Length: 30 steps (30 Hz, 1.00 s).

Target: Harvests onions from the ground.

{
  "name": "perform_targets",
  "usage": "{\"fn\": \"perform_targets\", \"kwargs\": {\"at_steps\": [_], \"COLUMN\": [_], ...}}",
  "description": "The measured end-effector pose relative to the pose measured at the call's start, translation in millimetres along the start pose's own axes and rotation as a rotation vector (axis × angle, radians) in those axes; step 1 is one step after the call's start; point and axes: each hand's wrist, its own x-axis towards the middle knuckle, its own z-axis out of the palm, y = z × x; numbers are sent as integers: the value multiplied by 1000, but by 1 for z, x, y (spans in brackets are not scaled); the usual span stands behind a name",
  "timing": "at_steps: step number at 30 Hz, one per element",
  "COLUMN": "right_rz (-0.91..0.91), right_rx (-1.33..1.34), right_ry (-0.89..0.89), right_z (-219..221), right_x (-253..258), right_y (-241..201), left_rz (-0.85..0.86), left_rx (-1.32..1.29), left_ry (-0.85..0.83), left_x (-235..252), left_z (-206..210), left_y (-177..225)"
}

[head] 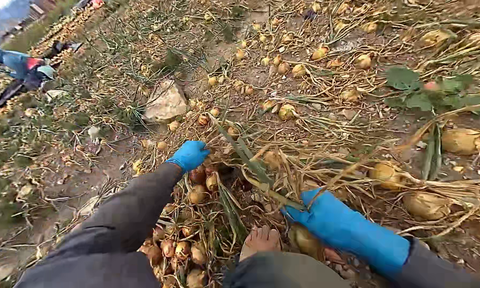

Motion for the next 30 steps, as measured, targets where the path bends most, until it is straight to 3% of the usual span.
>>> {"fn": "perform_targets", "kwargs": {"at_steps": [5, 8, 11, 12, 15, 18, 21, 23, 26, 30], "right_rz": [-5, 97, 213, 292, 566, 581, 509, 625, 835, 757], "right_rx": [326, 286, 309, 344, 295, 55, -190, -254, -240, -168], "right_ry": [131, 219, 293, 357, 690, 847, 688, 510, 388, 247], "right_z": [44, 83, 105, 106, 100, 78, 69, 62, 41, 21], "right_x": [176, 225, 213, 197, 141, 109, 111, 121, 129, 127], "right_y": [-95, -100, -44, -16, 58, 95, 111, 106, 93, 117], "left_rz": [-7, -40, 98, 212, 524, 760, 781, 660, 472, 512], "left_rx": [-5, 12, -134, -241, -358, -288, -359, -343, -266, -197], "left_ry": [-157, -111, 148, 129, -242, -308, -366, -407, -423, -438], "left_x": [79, 88, 88, 92, 118, 131, 121, 103, 72, 94], "left_z": [10, -7, -13, -3, 68, 135, 127, 108, 88, 121], "left_y": [-67, -57, 1, 30, 133, 193, 190, 187, 183, 202]}}
